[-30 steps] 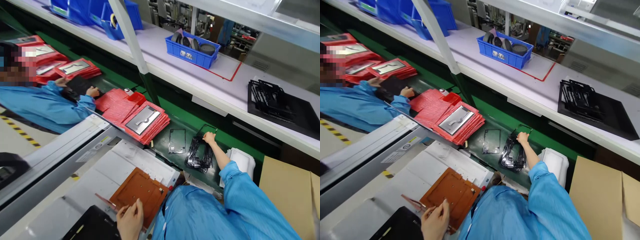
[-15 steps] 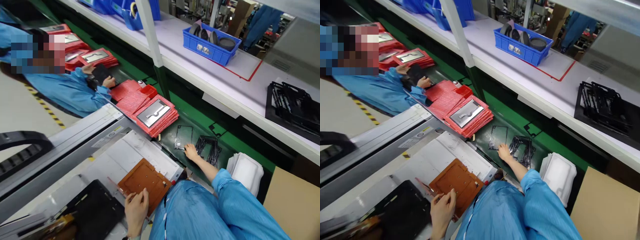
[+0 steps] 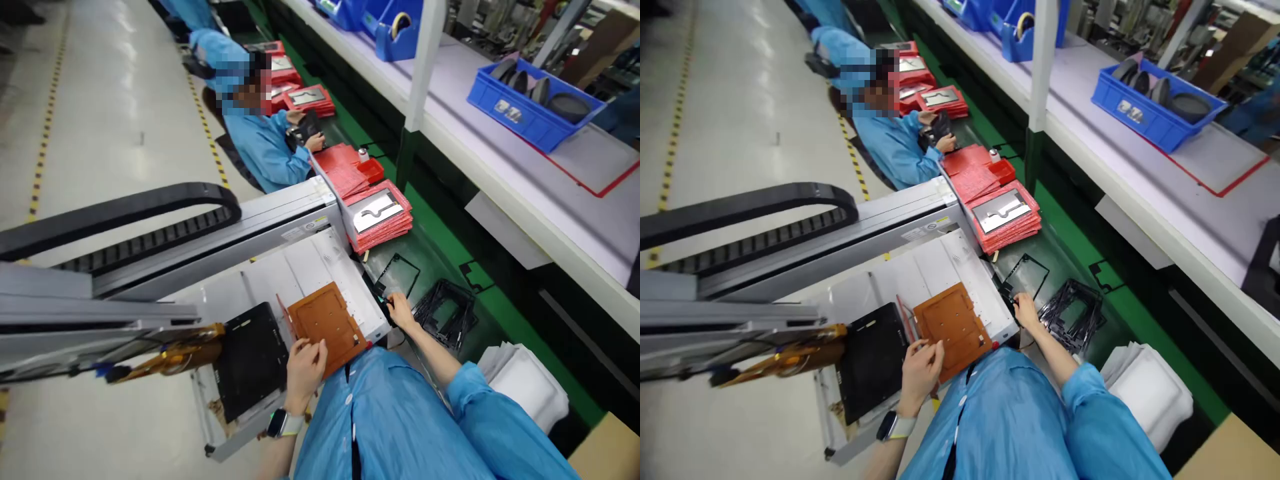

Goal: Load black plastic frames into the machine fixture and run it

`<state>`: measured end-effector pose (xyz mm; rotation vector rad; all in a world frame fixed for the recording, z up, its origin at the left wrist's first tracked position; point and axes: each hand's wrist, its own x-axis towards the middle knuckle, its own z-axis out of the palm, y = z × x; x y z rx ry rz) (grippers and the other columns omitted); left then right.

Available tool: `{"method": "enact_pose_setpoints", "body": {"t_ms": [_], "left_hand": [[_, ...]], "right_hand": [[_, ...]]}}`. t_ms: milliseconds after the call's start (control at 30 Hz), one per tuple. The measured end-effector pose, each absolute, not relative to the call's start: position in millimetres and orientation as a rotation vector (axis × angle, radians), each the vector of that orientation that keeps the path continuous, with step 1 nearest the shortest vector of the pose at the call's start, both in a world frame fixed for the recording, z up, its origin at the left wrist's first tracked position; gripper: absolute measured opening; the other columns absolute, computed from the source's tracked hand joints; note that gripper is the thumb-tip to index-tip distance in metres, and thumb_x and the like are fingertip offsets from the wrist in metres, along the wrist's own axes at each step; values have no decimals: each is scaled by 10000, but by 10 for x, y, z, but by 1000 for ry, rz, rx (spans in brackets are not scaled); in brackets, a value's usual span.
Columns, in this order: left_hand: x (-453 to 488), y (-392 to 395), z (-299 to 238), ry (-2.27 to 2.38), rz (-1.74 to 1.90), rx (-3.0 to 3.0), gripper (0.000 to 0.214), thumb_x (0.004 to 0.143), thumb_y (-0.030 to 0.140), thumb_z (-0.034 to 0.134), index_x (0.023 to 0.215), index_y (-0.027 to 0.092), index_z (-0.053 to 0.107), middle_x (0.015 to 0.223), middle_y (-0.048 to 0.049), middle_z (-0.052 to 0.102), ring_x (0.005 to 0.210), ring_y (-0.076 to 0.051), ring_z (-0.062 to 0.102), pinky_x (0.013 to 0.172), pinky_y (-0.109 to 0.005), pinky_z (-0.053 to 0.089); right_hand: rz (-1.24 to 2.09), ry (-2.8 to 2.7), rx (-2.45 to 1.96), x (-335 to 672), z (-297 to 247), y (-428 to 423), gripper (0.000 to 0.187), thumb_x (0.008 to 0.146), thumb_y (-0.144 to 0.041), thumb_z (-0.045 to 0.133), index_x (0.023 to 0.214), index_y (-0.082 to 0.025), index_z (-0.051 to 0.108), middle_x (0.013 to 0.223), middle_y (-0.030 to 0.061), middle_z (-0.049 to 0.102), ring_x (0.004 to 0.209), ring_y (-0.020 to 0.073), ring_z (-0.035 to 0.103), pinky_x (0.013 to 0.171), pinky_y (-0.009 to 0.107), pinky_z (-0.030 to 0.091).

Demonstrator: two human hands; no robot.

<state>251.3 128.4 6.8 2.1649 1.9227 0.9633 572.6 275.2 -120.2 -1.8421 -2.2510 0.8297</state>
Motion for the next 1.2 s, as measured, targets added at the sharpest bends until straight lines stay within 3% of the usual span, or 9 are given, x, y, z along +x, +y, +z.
{"method": "enact_pose_setpoints", "body": {"t_ms": [133,333,633,833,1033,1200], "left_hand": [[2545,1179,142,1899,1085,2073,475,1079,203,586,622,235,464,542,81,429,524,-122,390,982,-381,551],[2582,1051,225,1877,1147,2017,471,1055,159,607,630,236,420,554,88,380,530,-119,365,961,-387,566],[2509,996,271,1909,1204,2012,463,1045,127,624,655,235,401,566,96,352,530,-115,357,961,-380,561],[2558,1056,230,1887,1151,2043,470,1050,152,618,639,238,407,549,91,371,526,-122,386,964,-390,555],[2713,1126,20,1740,1070,2099,408,1047,198,617,666,246,477,580,66,465,561,-141,462,996,-417,548],[2923,1285,-350,1477,876,2247,360,1031,266,610,691,270,495,606,41,522,632,-174,545,1058,-450,550]], "right_hand": [[1012,-2225,-1370,5355,-1100,2199,226,1040,-98,641,1234,-200,691,1199,91,710,1145,249,633,1038,366,518],[947,-2882,-927,4615,-1034,1760,169,1062,-80,661,1176,-187,725,1158,96,702,1147,263,603,1041,379,489],[775,-3036,-998,4356,-1084,1694,137,1111,-217,671,1209,-163,751,1187,130,693,1162,288,595,1042,397,486],[724,-3026,-1081,4334,-1099,1681,164,1118,-186,600,1189,-143,741,1190,134,695,1203,303,582,1083,439,476],[791,-2987,-943,4475,-1042,1453,227,1057,-266,705,1237,-134,748,1280,151,669,1239,318,578,1097,451,496],[973,-2564,-1354,4922,-1005,1398,249,1082,-218,660,1316,-169,731,1243,115,712,1152,268,644,1055,403,529]]}}
